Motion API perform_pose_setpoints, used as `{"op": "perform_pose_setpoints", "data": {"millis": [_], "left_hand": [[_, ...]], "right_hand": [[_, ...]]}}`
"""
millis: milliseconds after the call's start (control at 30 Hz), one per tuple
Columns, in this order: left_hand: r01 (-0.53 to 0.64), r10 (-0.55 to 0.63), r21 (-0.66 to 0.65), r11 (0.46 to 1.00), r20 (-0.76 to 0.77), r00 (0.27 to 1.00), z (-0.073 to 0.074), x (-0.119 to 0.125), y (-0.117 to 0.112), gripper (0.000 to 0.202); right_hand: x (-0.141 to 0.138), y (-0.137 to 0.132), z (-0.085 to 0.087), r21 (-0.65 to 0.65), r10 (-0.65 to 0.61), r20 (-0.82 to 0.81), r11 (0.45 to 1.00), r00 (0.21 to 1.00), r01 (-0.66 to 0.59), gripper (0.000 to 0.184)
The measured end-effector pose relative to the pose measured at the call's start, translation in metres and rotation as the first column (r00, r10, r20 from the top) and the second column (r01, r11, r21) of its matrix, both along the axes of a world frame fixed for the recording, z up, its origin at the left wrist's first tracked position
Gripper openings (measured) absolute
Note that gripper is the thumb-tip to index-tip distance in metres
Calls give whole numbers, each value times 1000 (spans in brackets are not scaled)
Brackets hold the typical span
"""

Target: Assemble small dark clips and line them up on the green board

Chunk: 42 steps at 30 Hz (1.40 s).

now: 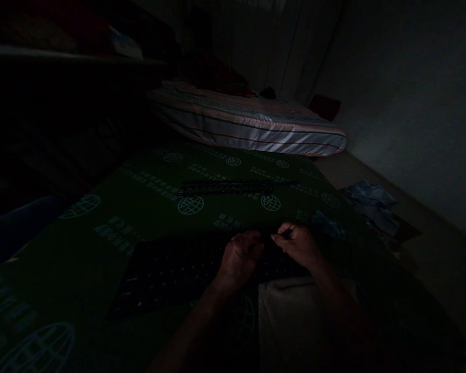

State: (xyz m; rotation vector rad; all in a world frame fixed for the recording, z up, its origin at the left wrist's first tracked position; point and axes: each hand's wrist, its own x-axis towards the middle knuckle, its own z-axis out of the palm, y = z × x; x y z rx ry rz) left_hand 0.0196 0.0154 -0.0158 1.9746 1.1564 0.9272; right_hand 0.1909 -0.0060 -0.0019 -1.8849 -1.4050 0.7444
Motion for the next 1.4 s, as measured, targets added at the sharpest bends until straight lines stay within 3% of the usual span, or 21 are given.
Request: {"op": "perform_pose_setpoints", "data": {"millis": [200, 467, 700, 1400], "left_hand": [[20, -6, 109, 994, -133, 991, 2, 0, -2, 21], [114, -26, 207, 972, -387, 922, 23, 17, -12, 16], [120, -20, 192, 974, -456, 890, 12, 37, -8, 32], [111, 3, 203, 973, -493, 870, 9, 40, -6, 29]], "right_hand": [[-5, -2, -10, 144, -14, 83, 990, 996, 2, 10], [-10, -3, -21, 323, -55, 152, 946, 987, 3, 6], [-11, -4, -25, 376, -55, 89, 927, 994, 18, 5], [-10, -3, -30, 413, -62, -61, 907, 996, 82, 4]]}}
